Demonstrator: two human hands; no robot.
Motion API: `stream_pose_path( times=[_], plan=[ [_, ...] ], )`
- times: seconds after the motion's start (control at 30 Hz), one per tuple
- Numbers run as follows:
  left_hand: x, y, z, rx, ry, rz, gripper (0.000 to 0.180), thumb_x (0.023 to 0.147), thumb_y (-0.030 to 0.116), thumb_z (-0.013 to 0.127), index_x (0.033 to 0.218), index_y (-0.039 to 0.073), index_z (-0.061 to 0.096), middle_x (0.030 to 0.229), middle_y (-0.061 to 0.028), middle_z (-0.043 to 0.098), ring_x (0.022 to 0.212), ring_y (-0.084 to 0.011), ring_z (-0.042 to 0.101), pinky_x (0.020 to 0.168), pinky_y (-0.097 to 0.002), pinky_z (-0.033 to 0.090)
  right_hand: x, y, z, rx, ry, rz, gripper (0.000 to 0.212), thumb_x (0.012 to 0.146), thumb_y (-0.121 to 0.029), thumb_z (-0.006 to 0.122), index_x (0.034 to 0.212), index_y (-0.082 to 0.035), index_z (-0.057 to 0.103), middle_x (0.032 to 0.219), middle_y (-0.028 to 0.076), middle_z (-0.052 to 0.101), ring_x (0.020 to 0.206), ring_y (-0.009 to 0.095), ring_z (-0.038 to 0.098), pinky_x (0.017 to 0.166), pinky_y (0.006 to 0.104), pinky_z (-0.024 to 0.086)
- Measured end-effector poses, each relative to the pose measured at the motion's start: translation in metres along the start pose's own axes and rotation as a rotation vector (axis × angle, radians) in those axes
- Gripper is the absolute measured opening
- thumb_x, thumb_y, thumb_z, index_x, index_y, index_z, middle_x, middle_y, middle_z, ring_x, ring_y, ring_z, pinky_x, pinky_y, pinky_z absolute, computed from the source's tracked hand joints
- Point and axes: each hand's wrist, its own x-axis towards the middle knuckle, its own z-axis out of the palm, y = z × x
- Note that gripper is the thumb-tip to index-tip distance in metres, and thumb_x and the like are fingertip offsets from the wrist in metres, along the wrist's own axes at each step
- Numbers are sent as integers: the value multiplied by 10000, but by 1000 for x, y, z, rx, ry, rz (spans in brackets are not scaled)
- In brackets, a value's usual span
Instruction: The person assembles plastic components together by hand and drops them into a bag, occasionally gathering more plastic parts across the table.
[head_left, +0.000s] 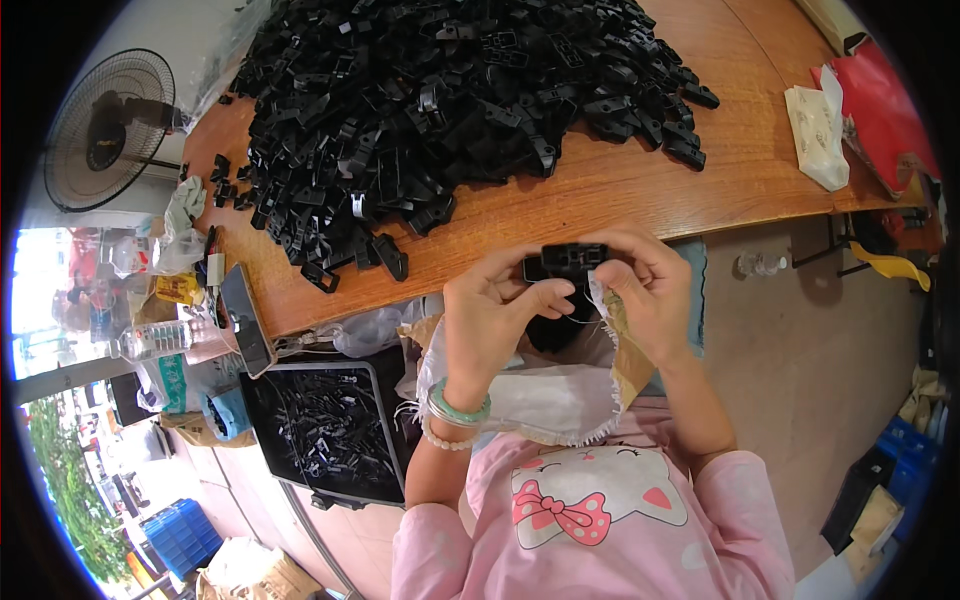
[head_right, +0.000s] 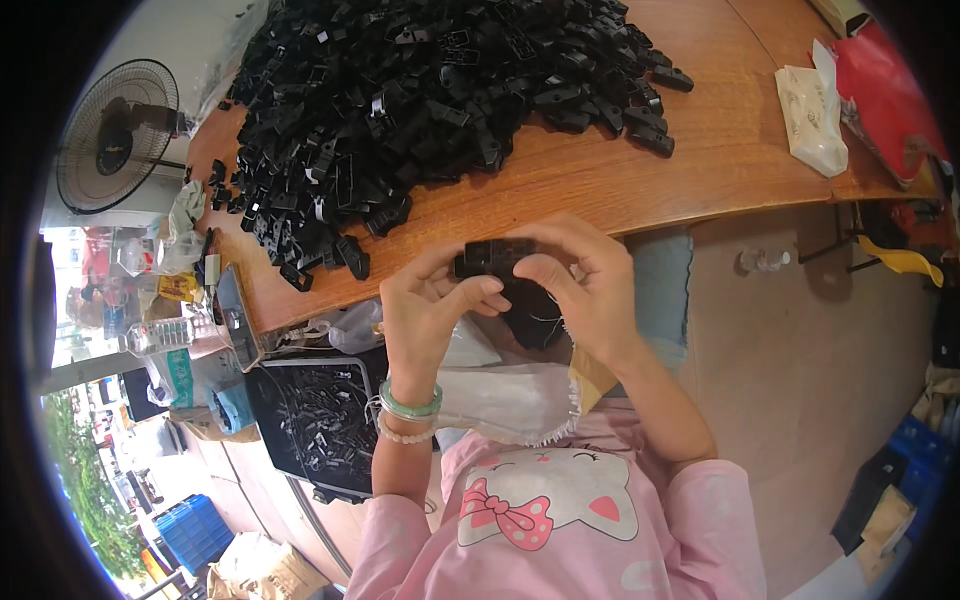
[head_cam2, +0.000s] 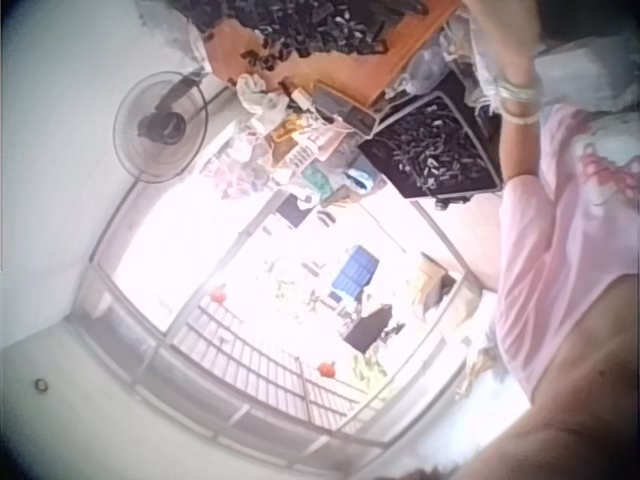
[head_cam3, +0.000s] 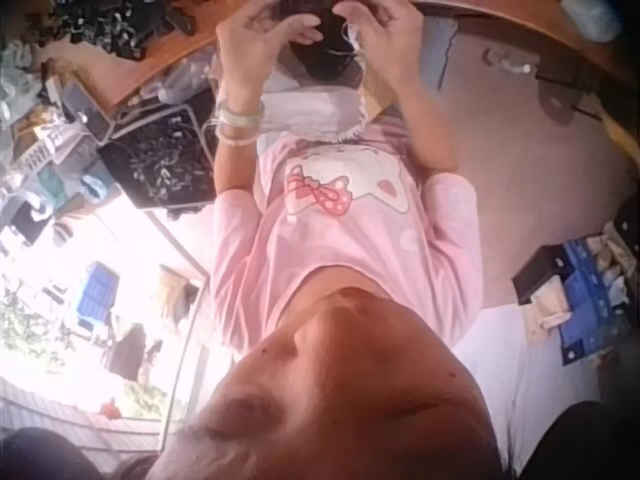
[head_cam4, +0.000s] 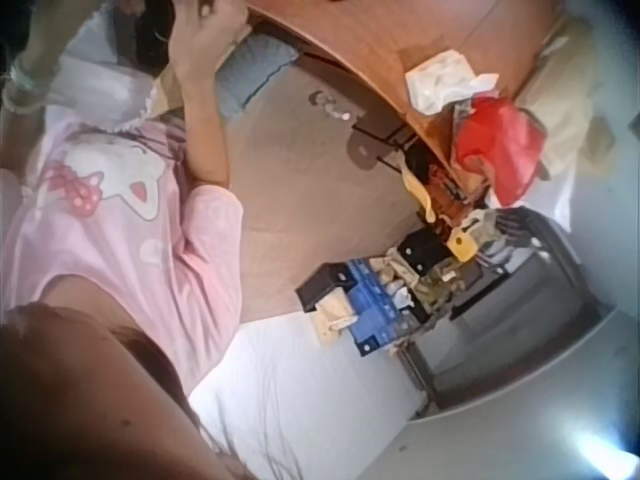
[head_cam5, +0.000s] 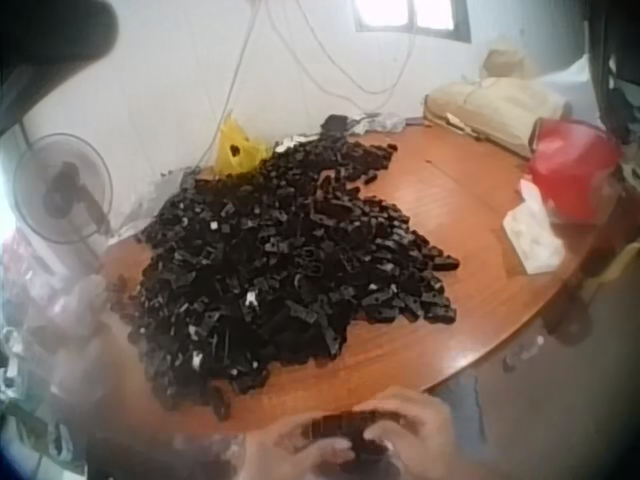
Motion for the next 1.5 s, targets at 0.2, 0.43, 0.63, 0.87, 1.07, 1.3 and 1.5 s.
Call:
stream_pose_path(
  times=[0.2, 0.43, 0.63, 0.87, 1.07, 1.3, 1.5],
  plan=[
    [-7, 5, 8, 27, 65, 45, 310, 795, -3, 679, 1052, -129, 560, 767, -141, 661, 680, -161, 668, 595, -224, 549, 2, 8, 4, -192, 27, -161, 167, 764, -49, 650, 922, 1, 664, 966, 92, 597, 859, 189, 566, 728, 288, 452],
    [-10, 14, 10, 107, 65, 18, 319, 798, 21, 688, 1060, -117, 568, 762, -113, 666, 656, -140, 658, 589, -220, 544, 3, 6, 5, -291, 53, -342, 138, 769, -47, 625, 884, 27, 644, 1042, 149, 597, 931, 263, 586, 776, 311, 464],
    [-7, 10, 14, 102, 77, 194, 246, 818, -16, 644, 1053, -73, 602, 865, -106, 665, 658, -126, 648, 614, -216, 523, 5, 11, 8, 22, -50, -151, 256, 779, 12, 613, 1035, 10, 631, 1063, 131, 597, 933, 195, 572, 760, 293, 462],
    [17, 14, 5, 119, 144, 182, 142, 824, 7, 609, 948, -61, 600, 807, -99, 624, 623, -124, 602, 565, -239, 495, 26, 14, 10, 147, -34, 29, 364, 784, 46, 606, 1139, -35, 600, 1042, 101, 578, 922, 196, 567, 784, 270, 440],
    [80, 19, -6, 85, 209, 228, 257, 874, 202, 585, 831, -51, 572, 627, -93, 569, 463, -142, 515, 502, -261, 455, 87, 31, 3, -902, -14, -561, 431, 694, 60, 620, 1102, -77, 601, 1103, 88, 555, 1011, 254, 501, 815, 349, 400],
    [83, 9, -1, 978, 296, 402, 233, 815, 206, 672, 865, 1, 575, 585, -152, 577, 508, -312, 567, 500, -330, 438, 80, 38, 1, -984, -33, -674, 352, 653, -11, 678, 992, -46, 590, 1091, 52, 569, 1002, 243, 495, 802, 373, 380],
    [57, -14, -16, 590, 322, 470, 122, 823, 48, 647, 885, -4, 556, 736, -103, 625, 562, -162, 547, 523, -261, 440, 56, 40, -2, -757, 30, -478, 305, 662, -30, 713, 938, -40, 583, 965, 50, 596, 923, 247, 530, 777, 364, 402]
  ],
)
